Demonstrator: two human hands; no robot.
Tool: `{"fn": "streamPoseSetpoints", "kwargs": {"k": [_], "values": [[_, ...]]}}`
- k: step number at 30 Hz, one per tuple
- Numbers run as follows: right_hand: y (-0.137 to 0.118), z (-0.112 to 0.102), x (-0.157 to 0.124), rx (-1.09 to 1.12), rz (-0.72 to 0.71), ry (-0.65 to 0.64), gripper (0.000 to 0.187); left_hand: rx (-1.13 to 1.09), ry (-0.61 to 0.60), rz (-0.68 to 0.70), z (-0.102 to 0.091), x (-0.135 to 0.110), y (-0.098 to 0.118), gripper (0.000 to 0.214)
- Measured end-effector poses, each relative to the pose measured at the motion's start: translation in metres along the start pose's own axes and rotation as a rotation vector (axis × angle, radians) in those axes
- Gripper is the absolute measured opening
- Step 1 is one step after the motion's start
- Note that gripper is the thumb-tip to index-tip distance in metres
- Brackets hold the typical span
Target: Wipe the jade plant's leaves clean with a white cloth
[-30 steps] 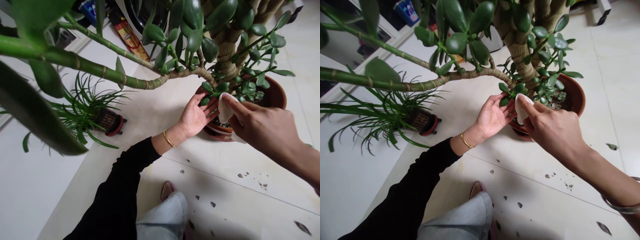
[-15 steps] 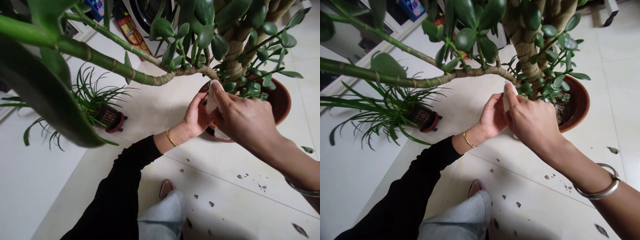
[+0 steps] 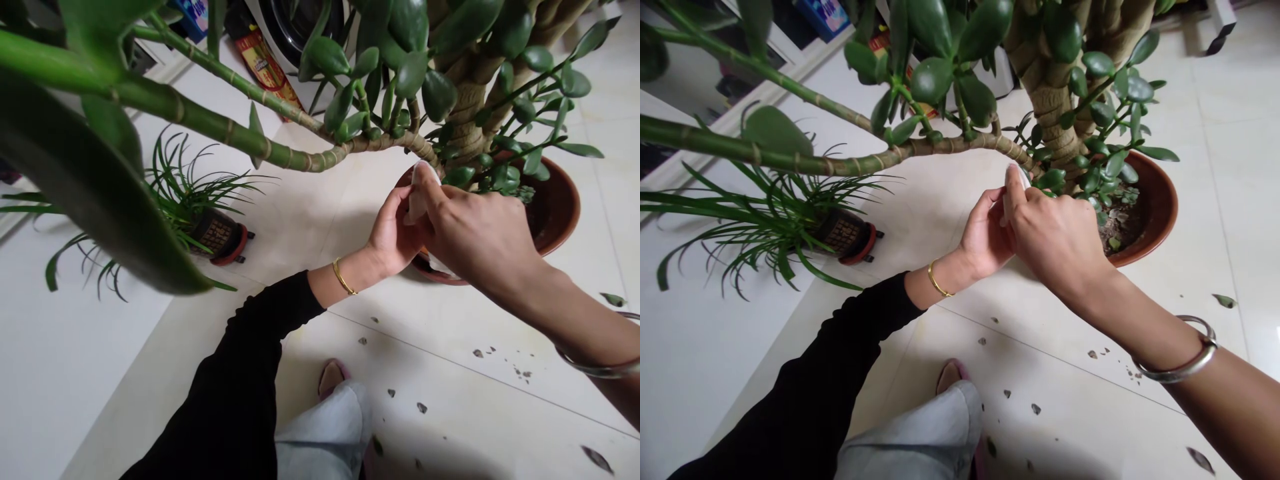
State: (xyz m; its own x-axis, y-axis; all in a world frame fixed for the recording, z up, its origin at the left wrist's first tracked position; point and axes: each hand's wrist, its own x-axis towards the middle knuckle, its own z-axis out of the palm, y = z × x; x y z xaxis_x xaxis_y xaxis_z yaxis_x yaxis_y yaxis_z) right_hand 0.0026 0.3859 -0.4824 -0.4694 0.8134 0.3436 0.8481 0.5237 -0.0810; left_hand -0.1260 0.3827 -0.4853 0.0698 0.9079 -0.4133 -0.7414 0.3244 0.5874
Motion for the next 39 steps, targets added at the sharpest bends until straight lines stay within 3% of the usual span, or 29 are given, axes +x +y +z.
{"fn": "streamPoseSetpoints", "kwargs": {"k": [9, 14, 18, 28, 34, 39], "values": [[0.003, -0.008, -0.026, -0.058, -0.036, -0.094, 0.062, 0.074, 0.059, -0.035, 0.002, -0.005, 0.006, 0.02], [0.03, -0.012, -0.038, -0.029, 0.016, -0.001, 0.06, 0.017, 0.039, -0.066, 0.004, -0.002, 0.005, 0.028], [0.051, -0.012, -0.031, -0.02, 0.079, 0.075, 0.057, -0.088, 0.04, -0.085, 0.009, -0.001, 0.005, 0.031], [0.047, -0.006, -0.004, -0.058, 0.013, -0.064, 0.051, -0.129, 0.073, -0.086, 0.011, 0.003, 0.006, 0.028], [0.049, -0.002, -0.006, -0.11, 0.079, 0.036, 0.051, -0.132, 0.101, -0.092, 0.011, 0.003, 0.004, 0.031], [0.05, 0.011, -0.008, -0.072, 0.005, 0.074, 0.05, -0.082, 0.093, -0.068, 0.013, 0.001, 0.004, 0.024]]}}
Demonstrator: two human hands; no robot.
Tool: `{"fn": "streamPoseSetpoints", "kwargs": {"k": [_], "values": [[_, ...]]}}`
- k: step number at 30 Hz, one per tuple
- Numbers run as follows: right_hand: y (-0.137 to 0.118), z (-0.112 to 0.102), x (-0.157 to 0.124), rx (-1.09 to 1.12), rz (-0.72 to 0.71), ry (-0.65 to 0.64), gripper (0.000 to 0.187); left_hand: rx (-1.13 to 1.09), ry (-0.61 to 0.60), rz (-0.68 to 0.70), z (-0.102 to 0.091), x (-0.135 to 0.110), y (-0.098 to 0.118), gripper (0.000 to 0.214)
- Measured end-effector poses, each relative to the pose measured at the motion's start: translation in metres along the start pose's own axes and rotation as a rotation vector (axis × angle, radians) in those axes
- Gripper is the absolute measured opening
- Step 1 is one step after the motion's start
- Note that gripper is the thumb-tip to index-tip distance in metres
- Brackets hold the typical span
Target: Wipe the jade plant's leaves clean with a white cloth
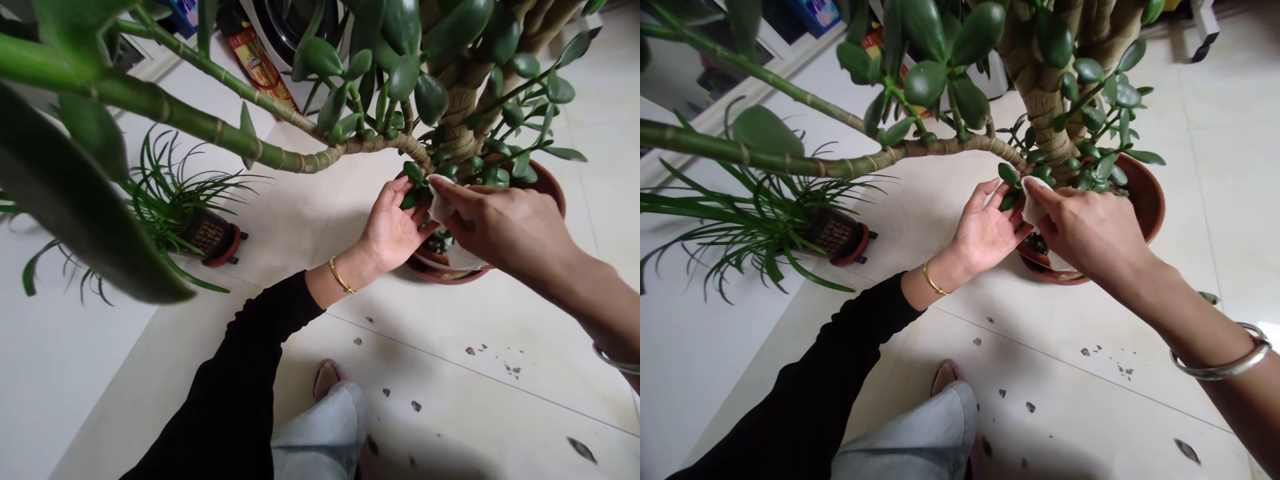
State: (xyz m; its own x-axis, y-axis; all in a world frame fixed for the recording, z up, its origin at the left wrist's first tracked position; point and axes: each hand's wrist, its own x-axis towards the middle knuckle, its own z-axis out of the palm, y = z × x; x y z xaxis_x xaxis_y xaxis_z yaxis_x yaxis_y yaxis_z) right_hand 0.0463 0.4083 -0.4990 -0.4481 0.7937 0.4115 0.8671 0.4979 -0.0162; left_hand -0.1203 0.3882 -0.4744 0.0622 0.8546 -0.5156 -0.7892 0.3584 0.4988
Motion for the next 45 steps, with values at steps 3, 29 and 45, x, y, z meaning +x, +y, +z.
{"fn": "streamPoseSetpoints", "kwargs": {"k": [3, 29, 45], "values": [[-0.001, -0.001, 0.002, -0.006, 0.054, -0.032, 0.053, 0.021, -0.022, 0.001, -0.001, 0.0, 0.0, 0.02], [0.005, -0.005, -0.016, 0.091, 0.118, -0.324, 0.068, 0.168, -0.005, -0.059, -0.029, -0.007, 0.006, 0.012], [-0.005, 0.021, -0.009, 0.224, 0.117, -0.261, 0.067, 0.032, -0.027, -0.101, -0.018, 0.032, 0.003, 0.012]]}}
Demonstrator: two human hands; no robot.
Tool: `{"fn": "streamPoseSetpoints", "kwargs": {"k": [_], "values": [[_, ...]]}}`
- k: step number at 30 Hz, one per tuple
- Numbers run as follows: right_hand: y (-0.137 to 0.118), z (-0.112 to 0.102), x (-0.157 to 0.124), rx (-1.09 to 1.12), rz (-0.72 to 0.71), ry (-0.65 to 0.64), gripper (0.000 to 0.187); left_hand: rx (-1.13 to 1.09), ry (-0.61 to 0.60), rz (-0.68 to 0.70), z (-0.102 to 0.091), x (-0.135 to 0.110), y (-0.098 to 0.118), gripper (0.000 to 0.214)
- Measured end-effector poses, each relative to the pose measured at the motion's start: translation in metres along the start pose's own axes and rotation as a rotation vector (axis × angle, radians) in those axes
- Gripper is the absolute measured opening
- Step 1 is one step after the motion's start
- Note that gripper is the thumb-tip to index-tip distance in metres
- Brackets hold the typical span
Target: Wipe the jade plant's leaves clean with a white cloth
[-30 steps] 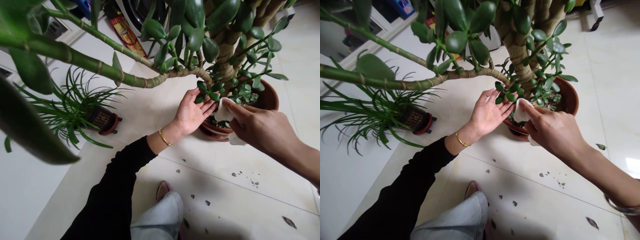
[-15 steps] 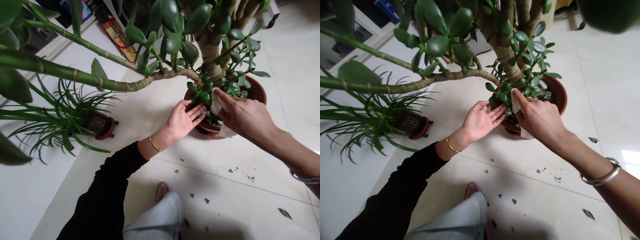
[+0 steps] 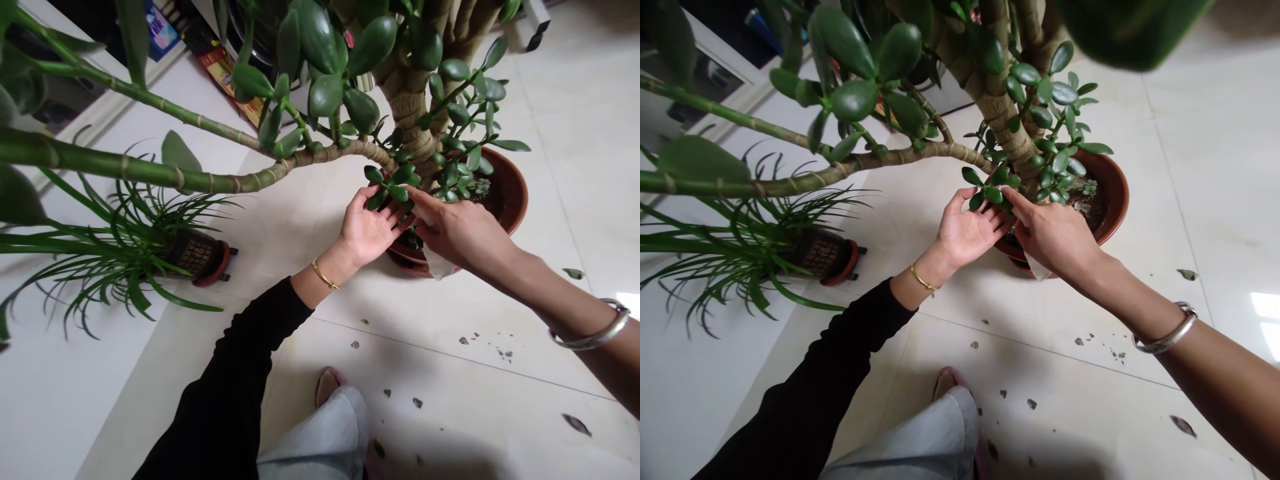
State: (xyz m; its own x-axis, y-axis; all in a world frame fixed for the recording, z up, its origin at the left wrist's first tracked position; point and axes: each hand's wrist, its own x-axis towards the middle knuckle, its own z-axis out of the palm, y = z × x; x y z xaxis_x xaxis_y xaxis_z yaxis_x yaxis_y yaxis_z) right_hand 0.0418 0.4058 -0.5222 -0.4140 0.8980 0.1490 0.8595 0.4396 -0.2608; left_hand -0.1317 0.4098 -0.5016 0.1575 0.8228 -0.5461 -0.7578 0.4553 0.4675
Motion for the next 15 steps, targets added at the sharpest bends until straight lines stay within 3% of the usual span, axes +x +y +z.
{"fn": "streamPoseSetpoints", "kwargs": {"k": [5, 15], "values": [[0.003, 0.0073, 0.0016, 0.025, -0.025, 0.071, 0.065, 0.003, 0.015, 0.024, -0.0011, 0.0018, -0.0003, 0.014], [0.0028, 0.0084, 0.0007, 0.003, -0.001, 0.035, 0.066, -0.034, 0.029, 0.016, 0.0051, 0.0028, -0.0087, 0.013]]}}
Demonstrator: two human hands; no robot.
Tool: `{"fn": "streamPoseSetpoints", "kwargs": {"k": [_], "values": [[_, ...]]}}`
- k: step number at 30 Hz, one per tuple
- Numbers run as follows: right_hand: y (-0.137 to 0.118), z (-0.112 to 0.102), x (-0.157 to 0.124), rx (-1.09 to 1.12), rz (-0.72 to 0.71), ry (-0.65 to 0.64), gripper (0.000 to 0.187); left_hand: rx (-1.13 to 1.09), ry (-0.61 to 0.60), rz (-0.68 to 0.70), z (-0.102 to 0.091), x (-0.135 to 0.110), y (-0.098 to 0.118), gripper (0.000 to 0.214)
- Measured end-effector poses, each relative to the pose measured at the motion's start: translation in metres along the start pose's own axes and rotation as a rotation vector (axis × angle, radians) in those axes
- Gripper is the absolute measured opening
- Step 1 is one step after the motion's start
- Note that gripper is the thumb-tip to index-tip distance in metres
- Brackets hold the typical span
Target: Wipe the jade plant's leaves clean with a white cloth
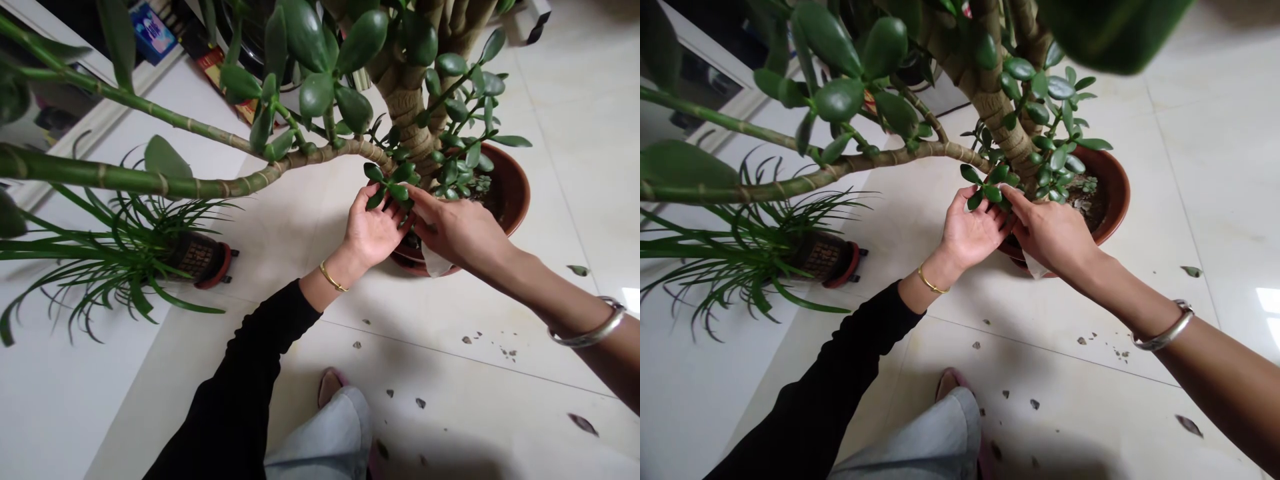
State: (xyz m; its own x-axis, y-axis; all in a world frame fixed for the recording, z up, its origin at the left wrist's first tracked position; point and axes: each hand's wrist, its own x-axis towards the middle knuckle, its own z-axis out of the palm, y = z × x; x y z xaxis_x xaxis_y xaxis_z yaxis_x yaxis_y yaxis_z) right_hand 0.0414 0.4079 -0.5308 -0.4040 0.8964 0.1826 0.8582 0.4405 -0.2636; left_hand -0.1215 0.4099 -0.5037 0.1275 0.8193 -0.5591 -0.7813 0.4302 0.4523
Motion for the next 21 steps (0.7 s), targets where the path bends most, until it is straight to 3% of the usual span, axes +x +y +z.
{"fn": "streamPoseSetpoints", "kwargs": {"k": [14, 21], "values": [[0.0061, 0.0043, -0.0015, -0.071, 0.004, 0.138, 0.068, -0.011, 0.013, 0.004, -0.0023, -0.0018, -0.0015, 0.013], [-0.0022, 0.0045, -0.0079, -0.103, -0.035, 0.054, 0.069, 0.003, 0.033, 0.0, -0.001, -0.0016, -0.0006, 0.011]]}}
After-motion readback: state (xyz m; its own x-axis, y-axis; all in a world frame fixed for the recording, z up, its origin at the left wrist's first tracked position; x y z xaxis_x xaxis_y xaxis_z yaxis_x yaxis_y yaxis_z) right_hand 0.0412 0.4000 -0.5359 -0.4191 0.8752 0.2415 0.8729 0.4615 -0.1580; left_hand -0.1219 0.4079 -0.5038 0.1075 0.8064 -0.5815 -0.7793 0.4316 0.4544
